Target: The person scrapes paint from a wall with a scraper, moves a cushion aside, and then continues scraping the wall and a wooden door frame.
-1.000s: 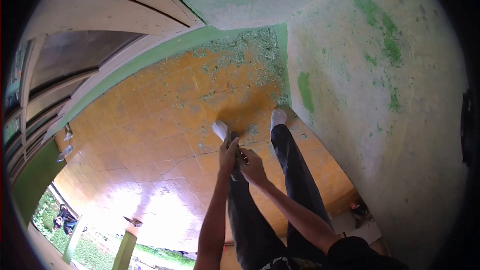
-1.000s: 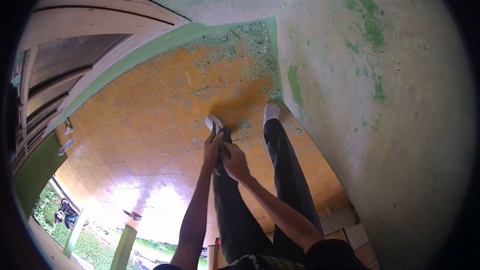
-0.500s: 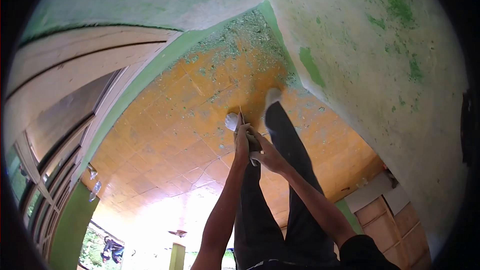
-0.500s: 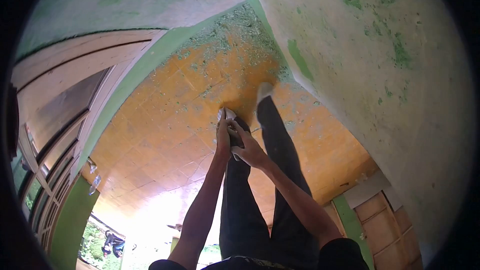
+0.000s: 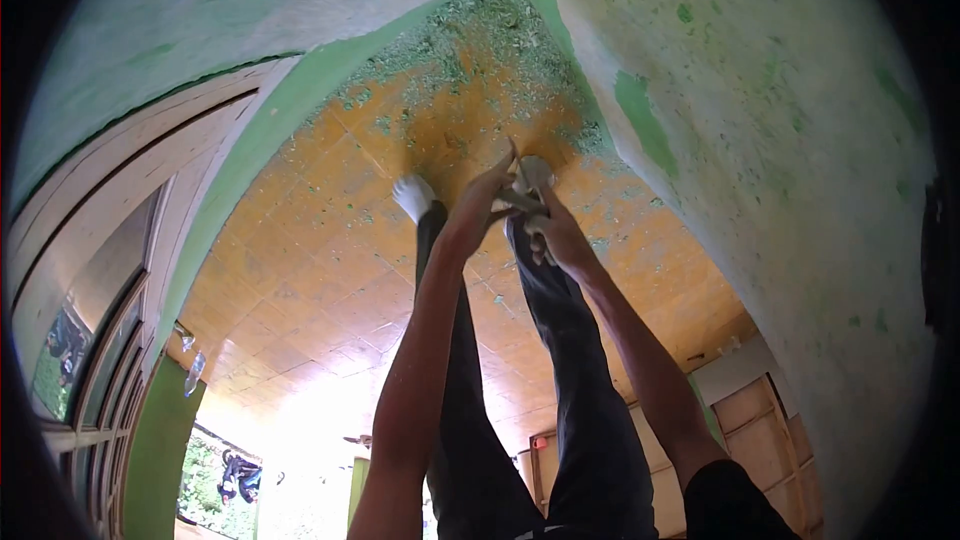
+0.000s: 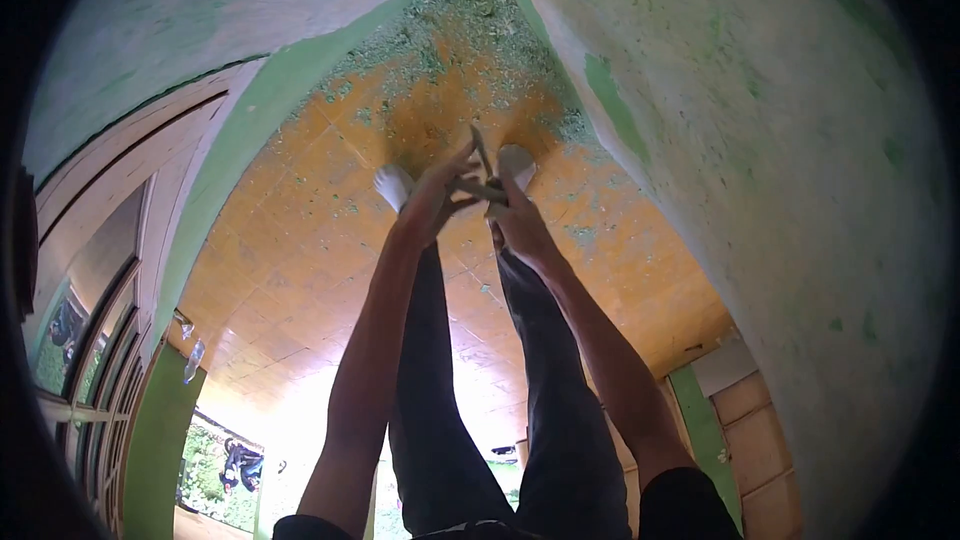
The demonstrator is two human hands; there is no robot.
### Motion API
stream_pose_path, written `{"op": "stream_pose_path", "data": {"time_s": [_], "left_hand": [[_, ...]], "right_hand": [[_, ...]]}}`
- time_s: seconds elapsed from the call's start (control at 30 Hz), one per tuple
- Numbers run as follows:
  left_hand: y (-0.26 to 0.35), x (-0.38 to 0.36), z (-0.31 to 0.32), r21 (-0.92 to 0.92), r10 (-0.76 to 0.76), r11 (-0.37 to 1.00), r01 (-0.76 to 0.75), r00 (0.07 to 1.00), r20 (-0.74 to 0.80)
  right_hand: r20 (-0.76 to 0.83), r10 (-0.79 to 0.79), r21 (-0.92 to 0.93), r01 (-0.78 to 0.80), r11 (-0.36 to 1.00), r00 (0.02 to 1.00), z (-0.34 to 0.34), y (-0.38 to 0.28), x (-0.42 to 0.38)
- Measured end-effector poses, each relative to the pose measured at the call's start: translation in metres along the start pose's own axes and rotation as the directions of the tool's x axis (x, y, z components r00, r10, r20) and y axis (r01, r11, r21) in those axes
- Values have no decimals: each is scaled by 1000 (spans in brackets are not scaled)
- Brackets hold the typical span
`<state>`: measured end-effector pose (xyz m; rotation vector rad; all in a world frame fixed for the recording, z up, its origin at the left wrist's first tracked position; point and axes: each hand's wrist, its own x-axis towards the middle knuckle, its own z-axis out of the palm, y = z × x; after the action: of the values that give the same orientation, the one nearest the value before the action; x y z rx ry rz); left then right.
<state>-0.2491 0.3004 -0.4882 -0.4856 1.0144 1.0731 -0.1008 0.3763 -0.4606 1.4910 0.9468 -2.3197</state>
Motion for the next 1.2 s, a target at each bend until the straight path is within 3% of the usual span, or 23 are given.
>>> {"op": "stream_pose_path", "data": {"time_s": [0.07, 0.1, 0.17, 0.2, 0.27, 0.33, 0.4, 0.5, 0.6, 0.67, 0.73, 0.77, 0.83, 0.93, 1.0, 1.03, 1.13, 1.17, 1.2], "left_hand": [[21, 28, 0, 269, 146, 956, -114, 984, -99], [32, 44, -4, 265, 130, 959, -100, 986, -99], [58, 84, -12, 257, 176, 944, -206, 975, 137], [66, 104, -12, 262, 156, 946, -190, 977, 143], [84, 138, -8, 505, 144, 838, -207, 976, 162], [87, 169, 12, 469, 156, 859, -208, 977, 148], [78, 200, 30, 423, 162, 883, -204, 978, 134], [66, 244, 46, 225, 252, 907, -356, 887, 388], [74, 239, 49, 329, 119, 915, -234, 934, 336], [76, 271, 38, 290, 159, 916, -279, 913, 375], [79, 269, 32, 256, 189, 916, -307, 897, 400], [76, 265, 31, 256, 194, 918, -301, 908, 371], [77, 258, 39, 255, 211, 915, -312, 910, 356], [78, 269, 31, 252, 244, 897, -364, 882, 403], [79, 288, 16, 235, 187, 913, -334, 853, 488], [81, 264, 31, 305, 236, 890, -338, 916, 326], [78, 257, 32, 314, 296, 836, -450, 852, 432], [85, 272, 25, 444, 231, 800, -405, 889, 395], [84, 269, 22, 441, 223, 806, -395, 893, 392]], "right_hand": [[-117, 14, -161, -33, 986, 993, -13, -9, 23], [-125, 27, -156, -46, 987, 992, -22, -9, 39], [-228, -134, -165, 98, 981, 964, -44, -13, 80], [-266, -143, -170, 99, 980, 953, -53, -23, 95], [-301, -152, -177, 101, 979, 942, -60, -54, 120], [-436, -107, -34, 103, 994, 893, -61, -78, 140], [-466, -132, -28, 134, 991, 875, -60, -87, 150], [-509, -183, -34, 193, 981, 841, -52, -92, 154], [-538, -218, -50, 228, 972, 814, -45, -93, 160], [-544, -232, -58, 240, 969, 807, -51, -91, 179], [-556, -384, -249, 293, 923, 737, -53, -80, 206], [-553, -385, -250, 293, 923, 739, -53, -68, 208], [-631, -515, -407, 317, 857, 581, -45, -59, 199], [-559, -579, -430, 390, 814, 593, -57, -61, 218], [-577, -553, -445, 336, 830, 600, -45, -59, 211], [-577, -554, -469, 312, 826, 600, -40, -65, 211], [-531, -638, -510, 391, 766, 558, -47, -59, 204], [-533, -632, -505, 388, 771, 563, -45, -55, 214], [-537, -680, -579, 368, 727, 500, -39, -56, 230]]}}
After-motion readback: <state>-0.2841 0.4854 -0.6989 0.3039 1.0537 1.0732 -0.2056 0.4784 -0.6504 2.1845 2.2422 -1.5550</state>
